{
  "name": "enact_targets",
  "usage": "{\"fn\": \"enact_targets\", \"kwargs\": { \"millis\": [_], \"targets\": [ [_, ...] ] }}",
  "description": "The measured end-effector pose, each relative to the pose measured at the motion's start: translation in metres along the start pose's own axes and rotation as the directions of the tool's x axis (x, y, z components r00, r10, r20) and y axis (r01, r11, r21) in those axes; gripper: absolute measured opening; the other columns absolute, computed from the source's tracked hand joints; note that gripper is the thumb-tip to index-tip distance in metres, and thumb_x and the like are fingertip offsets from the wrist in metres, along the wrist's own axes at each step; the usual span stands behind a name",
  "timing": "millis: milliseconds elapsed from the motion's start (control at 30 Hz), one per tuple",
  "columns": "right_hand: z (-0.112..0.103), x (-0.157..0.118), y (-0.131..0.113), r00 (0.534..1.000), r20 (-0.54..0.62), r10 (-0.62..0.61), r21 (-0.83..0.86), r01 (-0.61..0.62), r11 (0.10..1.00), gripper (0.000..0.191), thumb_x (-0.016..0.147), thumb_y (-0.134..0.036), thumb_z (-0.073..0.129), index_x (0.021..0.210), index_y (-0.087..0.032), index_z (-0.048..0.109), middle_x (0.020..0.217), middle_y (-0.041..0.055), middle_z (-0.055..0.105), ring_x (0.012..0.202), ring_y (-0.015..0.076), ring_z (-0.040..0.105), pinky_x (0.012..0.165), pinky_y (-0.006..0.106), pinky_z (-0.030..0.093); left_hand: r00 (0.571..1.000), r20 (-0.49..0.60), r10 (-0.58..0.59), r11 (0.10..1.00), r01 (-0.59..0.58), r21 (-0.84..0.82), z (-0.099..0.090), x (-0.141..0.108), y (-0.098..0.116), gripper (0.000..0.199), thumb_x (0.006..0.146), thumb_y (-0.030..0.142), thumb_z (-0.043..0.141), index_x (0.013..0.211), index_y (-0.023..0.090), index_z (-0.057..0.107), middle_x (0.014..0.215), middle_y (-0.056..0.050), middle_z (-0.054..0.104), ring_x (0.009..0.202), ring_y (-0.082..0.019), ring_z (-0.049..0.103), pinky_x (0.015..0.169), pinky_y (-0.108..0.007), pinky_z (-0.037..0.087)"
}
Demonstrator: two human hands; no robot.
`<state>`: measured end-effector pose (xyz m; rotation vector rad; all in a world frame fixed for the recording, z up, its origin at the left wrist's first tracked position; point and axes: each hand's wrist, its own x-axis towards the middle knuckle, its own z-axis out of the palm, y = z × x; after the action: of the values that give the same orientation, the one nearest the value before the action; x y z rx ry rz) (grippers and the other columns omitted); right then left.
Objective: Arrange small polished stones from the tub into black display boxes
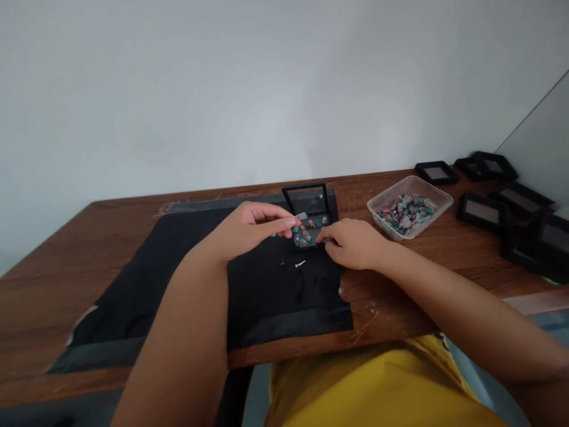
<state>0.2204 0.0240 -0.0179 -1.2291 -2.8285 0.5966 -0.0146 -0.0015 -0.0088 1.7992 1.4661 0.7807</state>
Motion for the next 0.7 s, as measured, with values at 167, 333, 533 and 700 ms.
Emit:
{"fn": "enact_targets", "kwargs": {
  "millis": [167, 333, 533, 700],
  "targets": [
    [0.0025, -0.0028, -0.0039, 1.0, 0.007, -0.006, -0.089, 0.007, 0.996, 0.042, 0.094, -0.022, 0.052, 0.126, -0.025, 0.08, 0.121, 0.0118, 0.08, 0.111, 0.0325, 0.075, 0.091, 0.041, 0.055, 1.0, -0.029, 0.013, 1.0, -0.013, 0.017, 0.0008, 0.0002, -0.0011, 0.032, 0.08, 0.052, 0.069, 0.077, 0.022, 0.08, 0.07, -0.002, 0.076, 0.069, -0.016, 0.071, 0.066, -0.024, 0.057],
    [0.002, -0.0032, -0.002, 0.999, 0.001, -0.044, -0.061, 0.044, 0.997, 0.042, 0.093, -0.021, 0.053, 0.125, -0.028, 0.081, 0.124, 0.0091, 0.08, 0.114, 0.0317, 0.074, 0.095, 0.042, 0.055, 0.999, 0.024, 0.04, 0.999, -0.041, 0.026, -0.0005, -0.0004, -0.0007, 0.03, 0.08, 0.05, 0.07, 0.073, 0.022, 0.078, 0.071, -0.002, 0.077, 0.071, -0.016, 0.071, 0.071, -0.023, 0.058],
    [0.0012, -0.001, -0.0026, 0.999, -0.038, 0.021, 0.039, -0.02, 0.999, 0.039, 0.093, -0.022, 0.055, 0.12, -0.026, 0.082, 0.11, 0.0082, 0.082, 0.105, 0.0298, 0.075, 0.087, 0.038, 0.053, 0.998, 0.064, 0.024, 1.0, -0.025, 0.014, -0.0018, -0.0008, -0.001, 0.027, 0.079, 0.049, 0.072, 0.074, 0.023, 0.079, 0.073, -0.002, 0.077, 0.072, -0.016, 0.07, 0.07, -0.024, 0.057],
    [0.0014, -0.0008, -0.0039, 0.998, -0.049, 0.036, 0.052, -0.033, 0.998, 0.037, 0.092, -0.024, 0.057, 0.12, -0.026, 0.082, 0.105, 0.0079, 0.082, 0.102, 0.0293, 0.074, 0.085, 0.037, 0.051, 0.997, 0.075, 0.023, 1.0, -0.023, 0.001, -0.0013, -0.0002, -0.0016, 0.026, 0.078, 0.047, 0.072, 0.074, 0.023, 0.079, 0.074, -0.002, 0.078, 0.072, -0.016, 0.071, 0.069, -0.023, 0.057]
  ]
}}
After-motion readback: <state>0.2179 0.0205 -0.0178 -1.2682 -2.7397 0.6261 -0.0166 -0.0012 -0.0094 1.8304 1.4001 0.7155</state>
